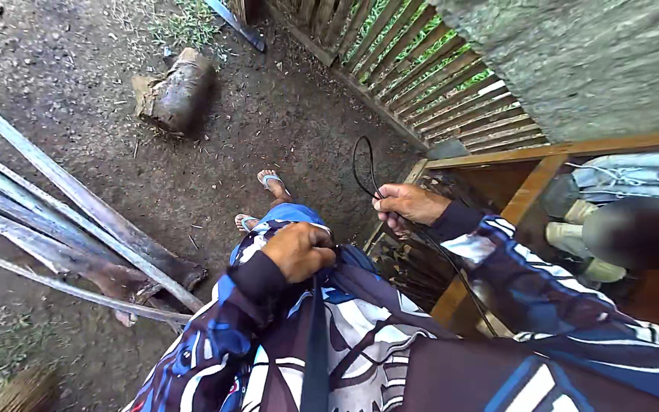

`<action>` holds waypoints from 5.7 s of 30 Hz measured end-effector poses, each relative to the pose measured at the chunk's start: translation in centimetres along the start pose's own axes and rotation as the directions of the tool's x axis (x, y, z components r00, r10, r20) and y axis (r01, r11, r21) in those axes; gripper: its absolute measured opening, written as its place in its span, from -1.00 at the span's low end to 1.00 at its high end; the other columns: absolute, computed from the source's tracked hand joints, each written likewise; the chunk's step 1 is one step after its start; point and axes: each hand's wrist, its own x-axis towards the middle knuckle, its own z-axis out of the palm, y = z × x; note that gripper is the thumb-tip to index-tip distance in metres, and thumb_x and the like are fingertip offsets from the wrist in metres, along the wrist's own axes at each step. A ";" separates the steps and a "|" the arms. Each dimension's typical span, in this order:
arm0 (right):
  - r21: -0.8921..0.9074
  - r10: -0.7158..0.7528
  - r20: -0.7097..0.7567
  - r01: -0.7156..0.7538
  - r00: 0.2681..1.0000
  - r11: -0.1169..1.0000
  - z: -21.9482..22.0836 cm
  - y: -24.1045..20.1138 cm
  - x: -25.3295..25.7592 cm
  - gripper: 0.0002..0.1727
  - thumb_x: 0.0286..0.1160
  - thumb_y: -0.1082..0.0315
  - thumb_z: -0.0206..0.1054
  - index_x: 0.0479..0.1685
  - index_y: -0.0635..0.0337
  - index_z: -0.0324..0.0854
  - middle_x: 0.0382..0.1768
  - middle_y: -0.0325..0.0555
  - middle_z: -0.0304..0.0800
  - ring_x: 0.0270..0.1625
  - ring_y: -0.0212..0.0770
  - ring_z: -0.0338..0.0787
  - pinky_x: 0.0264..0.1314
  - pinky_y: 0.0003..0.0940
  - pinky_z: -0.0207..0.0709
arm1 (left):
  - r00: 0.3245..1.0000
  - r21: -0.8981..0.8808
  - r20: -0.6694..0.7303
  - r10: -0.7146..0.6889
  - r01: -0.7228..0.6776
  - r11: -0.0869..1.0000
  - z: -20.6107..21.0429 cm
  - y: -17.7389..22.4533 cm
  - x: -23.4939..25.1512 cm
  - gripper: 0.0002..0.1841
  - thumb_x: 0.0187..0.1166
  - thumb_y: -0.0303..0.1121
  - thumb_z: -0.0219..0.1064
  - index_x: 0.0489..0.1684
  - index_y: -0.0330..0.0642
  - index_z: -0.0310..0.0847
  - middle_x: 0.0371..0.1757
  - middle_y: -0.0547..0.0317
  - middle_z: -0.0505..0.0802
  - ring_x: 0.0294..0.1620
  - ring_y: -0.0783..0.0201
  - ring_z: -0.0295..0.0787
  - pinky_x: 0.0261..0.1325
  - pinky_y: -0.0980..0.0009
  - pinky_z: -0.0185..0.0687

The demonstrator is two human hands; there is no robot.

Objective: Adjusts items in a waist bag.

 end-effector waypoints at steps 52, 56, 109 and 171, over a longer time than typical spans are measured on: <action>-0.383 -0.632 0.220 0.661 0.743 0.645 1.5 -13.2 -0.5 -0.86 0.66 0.32 0.31 -0.20 0.17 0.71 -0.62 -0.34 0.57 -0.63 -0.52 0.49 -0.54 -0.54 0.42 | 0.844 -0.116 -0.511 0.163 -0.256 0.960 -5.0 -9.3 -5.4 -0.78 0.65 -0.44 0.37 0.12 -0.29 0.83 -0.03 0.06 0.90 -0.12 0.32 0.82 0.09 0.29 0.74; -0.367 -0.676 0.219 0.701 0.704 0.611 2.9 -14.4 -0.3 -0.90 0.61 0.35 0.37 -0.20 0.18 0.73 -0.62 -0.33 0.60 -0.64 -0.52 0.49 -0.56 -0.55 0.43 | 0.808 -0.187 -0.565 0.169 -0.325 0.927 -4.7 -9.5 -5.5 -0.91 0.55 -0.50 0.44 -0.13 -0.27 0.84 -0.24 0.19 0.86 -0.31 0.44 0.74 -0.13 0.42 0.70; -0.628 -0.166 0.613 0.603 0.773 0.492 8.7 -20.1 1.7 -0.85 0.49 0.38 0.51 -0.15 0.31 0.79 -0.50 -0.09 0.69 -0.53 -0.29 0.53 -0.42 -0.29 0.43 | 0.692 -0.503 -0.715 0.099 -0.608 0.614 2.1 -10.3 -1.9 -0.87 0.53 -0.47 0.38 -0.13 -0.29 0.84 0.10 0.10 0.87 0.11 0.34 0.78 0.23 0.34 0.70; -0.001 -0.681 0.661 0.908 0.315 0.419 7.0 -19.3 3.2 -0.92 0.28 0.59 0.47 -0.29 0.34 0.82 -0.36 -0.20 0.82 -0.31 -0.51 0.74 -0.22 -0.59 0.64 | 0.666 -0.173 -0.717 0.204 -0.454 0.874 -3.7 -7.8 -2.3 -0.91 0.26 -0.47 0.58 -0.35 -0.12 0.87 -0.04 0.24 0.83 0.11 0.35 0.68 0.21 0.32 0.58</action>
